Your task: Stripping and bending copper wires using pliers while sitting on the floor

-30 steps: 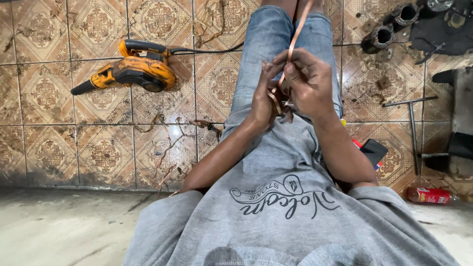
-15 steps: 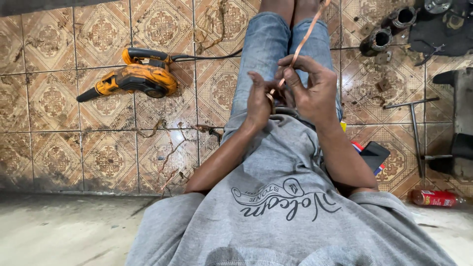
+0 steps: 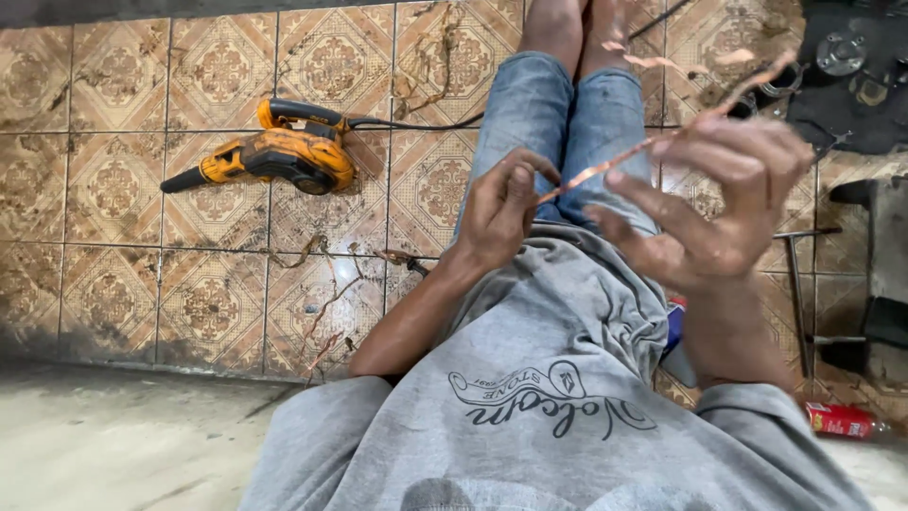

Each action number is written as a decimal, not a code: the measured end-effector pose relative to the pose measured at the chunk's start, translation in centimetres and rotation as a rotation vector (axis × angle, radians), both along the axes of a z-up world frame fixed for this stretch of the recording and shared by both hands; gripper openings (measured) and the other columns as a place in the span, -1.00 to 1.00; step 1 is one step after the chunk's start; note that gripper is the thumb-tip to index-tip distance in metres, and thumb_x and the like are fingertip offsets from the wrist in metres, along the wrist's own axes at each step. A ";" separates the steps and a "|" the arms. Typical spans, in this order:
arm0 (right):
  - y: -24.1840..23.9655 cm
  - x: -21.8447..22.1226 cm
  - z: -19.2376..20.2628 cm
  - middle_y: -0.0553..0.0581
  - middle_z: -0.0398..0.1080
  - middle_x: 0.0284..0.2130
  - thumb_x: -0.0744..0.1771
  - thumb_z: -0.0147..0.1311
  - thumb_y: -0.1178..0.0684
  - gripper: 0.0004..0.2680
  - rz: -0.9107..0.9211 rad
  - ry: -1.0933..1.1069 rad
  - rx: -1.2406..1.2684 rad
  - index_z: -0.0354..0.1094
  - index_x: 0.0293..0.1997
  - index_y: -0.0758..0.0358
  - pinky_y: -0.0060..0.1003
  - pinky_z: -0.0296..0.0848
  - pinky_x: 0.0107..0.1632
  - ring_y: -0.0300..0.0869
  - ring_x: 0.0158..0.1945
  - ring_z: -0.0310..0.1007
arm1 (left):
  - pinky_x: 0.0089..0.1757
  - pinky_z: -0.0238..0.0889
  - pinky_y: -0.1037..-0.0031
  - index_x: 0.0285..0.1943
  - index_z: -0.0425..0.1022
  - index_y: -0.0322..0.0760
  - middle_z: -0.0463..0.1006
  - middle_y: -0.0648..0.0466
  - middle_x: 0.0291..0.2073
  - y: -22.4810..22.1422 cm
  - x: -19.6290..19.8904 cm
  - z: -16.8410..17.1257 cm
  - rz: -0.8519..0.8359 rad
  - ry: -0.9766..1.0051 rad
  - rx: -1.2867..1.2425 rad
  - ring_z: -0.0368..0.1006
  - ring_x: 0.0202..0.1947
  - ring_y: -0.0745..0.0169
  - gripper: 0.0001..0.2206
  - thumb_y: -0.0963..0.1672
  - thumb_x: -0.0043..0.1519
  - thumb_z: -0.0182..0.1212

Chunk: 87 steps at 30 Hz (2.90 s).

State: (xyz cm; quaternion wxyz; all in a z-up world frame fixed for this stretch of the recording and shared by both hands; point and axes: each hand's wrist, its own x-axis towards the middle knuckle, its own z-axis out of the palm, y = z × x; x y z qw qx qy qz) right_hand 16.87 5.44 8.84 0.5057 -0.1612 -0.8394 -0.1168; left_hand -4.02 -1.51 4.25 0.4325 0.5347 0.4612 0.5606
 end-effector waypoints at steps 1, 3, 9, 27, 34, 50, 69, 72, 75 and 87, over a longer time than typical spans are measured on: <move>0.2 0.0 1.2 0.28 0.45 -0.11 0.37 0.32 -0.22 -0.74 0.007 0.000 0.001 0.67 -0.09 0.14 0.11 0.19 0.19 0.10 0.08 0.29 | -0.62 -0.08 0.58 -0.12 0.47 -0.20 0.19 0.25 -0.77 -0.2 0.0 0.1 0.007 0.000 0.001 0.09 -0.76 0.51 -0.50 0.17 0.43 -0.26; 0.7 0.1 4.0 0.19 0.58 0.05 0.48 0.31 -0.06 -0.87 -0.044 -0.322 -0.042 0.69 0.09 0.03 0.20 0.24 0.31 0.15 0.21 0.43 | -0.68 -0.21 0.62 -0.02 0.41 -0.29 0.12 0.20 -0.82 -0.2 0.0 0.5 -0.075 -0.268 0.024 0.02 -0.83 0.49 -0.56 0.11 0.46 -0.20; 2.5 1.7 -2.0 0.05 0.51 -0.37 0.50 0.42 0.07 -0.70 -0.058 -0.356 -0.020 0.42 0.40 -0.07 -0.32 0.32 -0.48 -0.28 -0.52 0.22 | -0.77 -0.08 0.51 -0.01 0.41 -0.26 0.11 0.07 -0.85 0.9 -0.6 1.6 0.105 -0.559 0.114 -0.01 -0.92 0.32 -0.61 0.09 0.46 -0.11; -3.2 -3.9 -4.7 0.24 0.26 -0.34 0.45 0.13 0.36 -0.71 0.228 -0.081 -0.446 0.25 0.35 0.56 -0.15 0.35 -0.30 -0.07 -0.40 0.19 | -0.44 0.36 0.41 -0.13 0.58 -0.34 0.21 0.07 -0.65 5.0 -1.7 0.4 0.225 -1.289 0.121 0.25 -0.55 0.21 -0.71 -0.04 0.39 0.02; -3.7 -4.7 -4.8 0.26 0.29 -0.33 0.45 0.13 0.34 -0.71 0.205 -0.040 -0.526 0.26 0.36 0.50 -0.13 0.39 -0.26 -0.03 -0.38 0.26 | 0.11 0.40 -0.08 -0.06 0.62 -0.61 0.59 -0.48 -0.10 4.4 -2.9 1.0 -0.096 -1.353 0.155 0.54 -0.01 -0.48 -0.44 0.08 0.46 -0.02; -5.1 -5.9 -5.6 0.30 0.43 -0.29 0.41 0.12 0.23 -0.83 0.197 0.103 -0.761 0.45 0.09 0.53 -0.25 0.37 -0.29 -0.07 -0.38 0.41 | -0.61 0.12 0.47 -0.82 0.07 -0.20 -0.01 0.13 -0.90 3.7 -1.9 4.2 -0.411 -1.410 0.087 -0.02 -0.86 0.24 -0.31 0.21 0.32 -0.33; -5.4 -6.8 -2.1 0.42 0.52 -0.22 0.35 0.32 0.17 -0.86 0.106 0.252 -0.767 0.48 -0.16 0.47 -0.17 0.54 -0.05 0.07 -0.13 0.59 | -0.45 0.45 0.34 -0.73 0.08 -0.22 0.12 0.03 -0.83 2.2 1.5 5.0 0.227 -0.962 0.249 0.17 -0.78 0.18 -0.46 -0.03 0.40 -0.06; -4.4 -7.1 -3.3 0.42 0.50 -0.37 0.27 0.51 0.19 -0.79 0.236 0.390 -0.696 0.54 -0.19 0.52 -0.14 0.51 -0.29 0.09 -0.33 0.58 | -0.53 0.46 0.35 -0.77 0.13 -0.20 0.21 0.01 -0.92 3.2 2.2 2.3 0.269 -0.952 0.451 0.33 -0.82 0.16 -0.40 -0.12 0.49 -0.13; -4.4 -7.0 -3.4 0.33 0.52 -0.45 0.29 0.45 0.27 -0.89 0.205 0.382 -0.714 0.57 -0.25 0.43 -0.16 0.52 -0.30 0.08 -0.39 0.59 | -0.51 0.48 0.38 -0.77 0.12 -0.17 0.21 0.02 -0.92 2.6 3.0 3.3 0.290 -0.992 0.480 0.34 -0.82 0.16 -0.40 -0.12 0.50 -0.15; -4.6 -8.1 -1.7 0.37 0.50 -0.48 0.32 0.37 0.24 -0.86 0.271 0.431 -0.584 0.47 -0.41 0.44 0.02 0.57 -0.15 0.31 -0.24 0.63 | -0.65 0.32 0.46 -0.80 0.12 -0.15 0.14 0.00 -0.97 1.8 3.7 4.5 0.301 -1.072 0.539 0.22 -0.90 0.12 -0.37 -0.09 0.51 -0.27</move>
